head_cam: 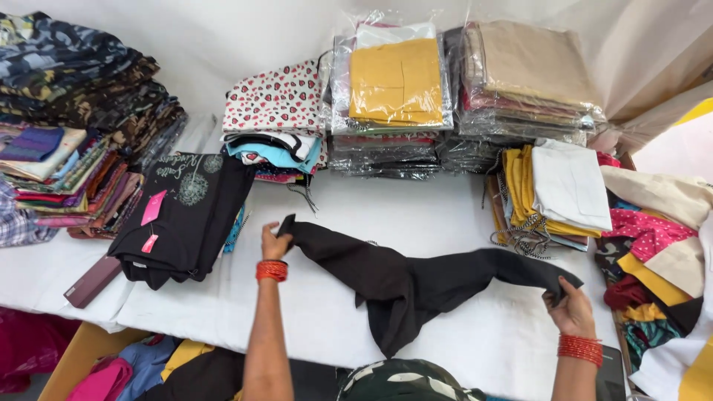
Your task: Fold and organize various pairs of trousers on a packing table.
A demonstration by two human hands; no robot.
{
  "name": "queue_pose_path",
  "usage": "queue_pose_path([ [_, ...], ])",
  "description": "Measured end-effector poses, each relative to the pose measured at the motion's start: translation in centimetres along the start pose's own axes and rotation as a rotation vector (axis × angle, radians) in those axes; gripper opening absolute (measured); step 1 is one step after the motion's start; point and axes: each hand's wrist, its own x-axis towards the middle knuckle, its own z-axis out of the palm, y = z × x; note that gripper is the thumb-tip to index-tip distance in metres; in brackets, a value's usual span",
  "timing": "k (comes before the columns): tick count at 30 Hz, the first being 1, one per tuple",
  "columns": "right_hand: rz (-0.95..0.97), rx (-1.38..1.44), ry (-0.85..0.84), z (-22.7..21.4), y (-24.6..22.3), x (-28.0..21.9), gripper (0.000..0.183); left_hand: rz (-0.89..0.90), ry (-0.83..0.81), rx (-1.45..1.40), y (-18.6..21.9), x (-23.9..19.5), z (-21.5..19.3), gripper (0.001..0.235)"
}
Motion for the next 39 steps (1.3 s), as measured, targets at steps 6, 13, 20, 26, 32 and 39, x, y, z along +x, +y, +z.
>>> queue_pose_path([
  [6,0.081,-0.110,0.270,4.2,-0.7,-6.8,0.024,-0.345,0.121,-0.192,0.9,-6.8,1.5,0.077],
  [13,0.019,0.015,0.231,3.2,0.6,-6.9,0.034,-0.298,0.210,-0.508,-0.3,-9.3,1.4,0.107],
  [20,-0.005,0.089,0.192,4.6,1.4,-8.7,0.046,-0.226,-0.066,-0.062,-3.0,-20.3,8.7,0.119],
  [26,-0.009,0.185,0.233,3.9,1.7,-8.5,0.051,-0.219,-0.686,0.359,8.1,-33.3,9.4,0.112],
  [32,-0.039,0.258,0.180,1.8,2.4,-6.8,0.052,-0.155,-0.662,0.381,2.4,-35.1,10.1,0.064],
  [39,-0.087,0.292,0.220,-1.2,1.9,-5.2,0.059,-0.255,-0.208,-0.086,0.7,-34.1,6.5,0.027],
])
